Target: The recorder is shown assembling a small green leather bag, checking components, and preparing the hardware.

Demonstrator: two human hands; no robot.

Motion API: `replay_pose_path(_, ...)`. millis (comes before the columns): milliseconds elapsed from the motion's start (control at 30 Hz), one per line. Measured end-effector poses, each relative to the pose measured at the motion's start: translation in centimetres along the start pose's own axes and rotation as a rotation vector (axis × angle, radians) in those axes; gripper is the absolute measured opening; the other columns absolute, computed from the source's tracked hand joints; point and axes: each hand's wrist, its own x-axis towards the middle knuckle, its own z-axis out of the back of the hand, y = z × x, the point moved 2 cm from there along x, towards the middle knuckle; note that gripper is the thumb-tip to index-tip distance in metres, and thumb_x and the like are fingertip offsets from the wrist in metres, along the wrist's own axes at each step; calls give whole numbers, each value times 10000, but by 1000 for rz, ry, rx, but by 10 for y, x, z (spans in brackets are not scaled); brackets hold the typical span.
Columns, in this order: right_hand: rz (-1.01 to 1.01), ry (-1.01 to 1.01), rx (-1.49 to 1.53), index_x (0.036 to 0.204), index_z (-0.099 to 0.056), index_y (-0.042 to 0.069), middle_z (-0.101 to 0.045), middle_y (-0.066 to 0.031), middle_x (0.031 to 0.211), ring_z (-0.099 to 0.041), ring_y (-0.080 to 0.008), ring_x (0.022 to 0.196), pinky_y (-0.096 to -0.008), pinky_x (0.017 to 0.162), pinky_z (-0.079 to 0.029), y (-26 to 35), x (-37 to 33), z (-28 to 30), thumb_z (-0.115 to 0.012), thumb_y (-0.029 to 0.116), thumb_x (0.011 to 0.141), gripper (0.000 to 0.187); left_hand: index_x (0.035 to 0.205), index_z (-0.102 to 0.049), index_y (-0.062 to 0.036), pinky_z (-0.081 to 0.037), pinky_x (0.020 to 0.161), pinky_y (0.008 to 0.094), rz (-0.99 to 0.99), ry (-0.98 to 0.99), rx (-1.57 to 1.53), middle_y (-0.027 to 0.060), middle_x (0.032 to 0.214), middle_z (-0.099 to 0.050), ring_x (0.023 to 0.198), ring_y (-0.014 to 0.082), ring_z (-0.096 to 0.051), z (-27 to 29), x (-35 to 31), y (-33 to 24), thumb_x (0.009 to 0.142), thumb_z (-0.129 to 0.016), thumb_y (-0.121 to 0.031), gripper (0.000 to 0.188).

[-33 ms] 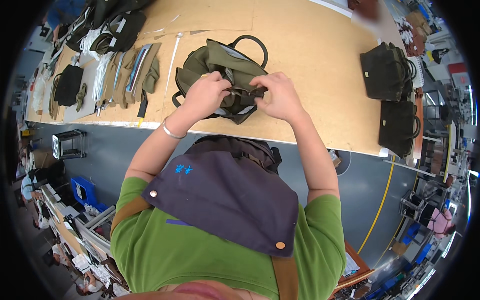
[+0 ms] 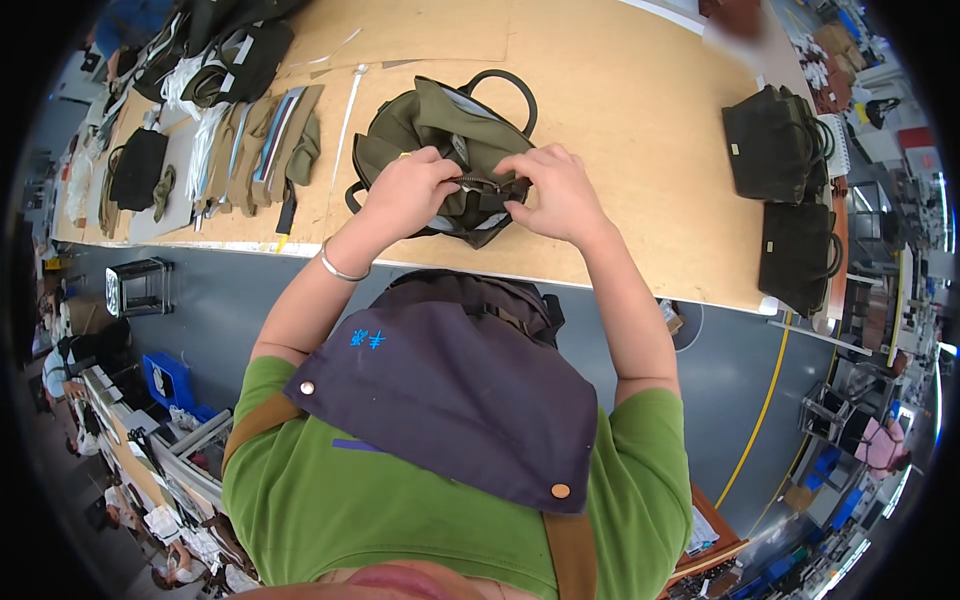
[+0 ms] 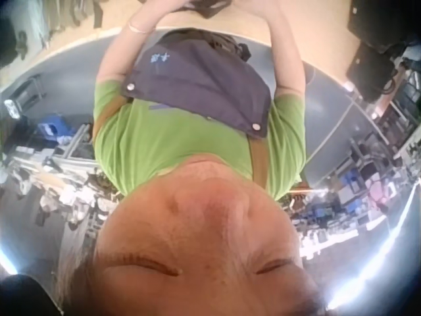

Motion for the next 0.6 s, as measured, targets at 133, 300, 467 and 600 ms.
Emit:
replay_pose_path(133,85,-210,-201,915,-682,178,-610,14,825,-577,-236,885,-370,811,-423,-1,11,-11,-736,123,702,227,998,-659,-7,-481,700,396,204,149,-325,153,857,-628,799,330,-619,21,-8,-7,887,-613,-98,151)
replay_pose_path(300,112,-298,-298,893,-663,156,-583,-18,867,-573,-233,870,-350,801,-424,14,22,-28,-699,69,706,209,907,-641,-43,-491,676,427,160,-121,-145,127,860,-641,806,331,-627,11,-29,-19,891,-569,-46,74)
replay_pose_path(467,80,-260,52,900,-653,86,-596,-97,911,-599,-294,864,-384,759,-490,50,-5,-14,-627,-4,725,199,819,-616,-51,-506,672,425,58,-152,-31,104,901,-586,787,329,-626,2,-45,-30,791,-562,30,101)
replay_pose_path(600,13,-70,-38,901,-650,33,-625,-152,909,-619,-348,898,-429,783,-510,28,-18,-59,-660,25,728,173,899,-672,-65,-493,752,423,-26,-47,45,69,989,-553,881,316,-593,-1,-53,-45,737,-620,-30,174)
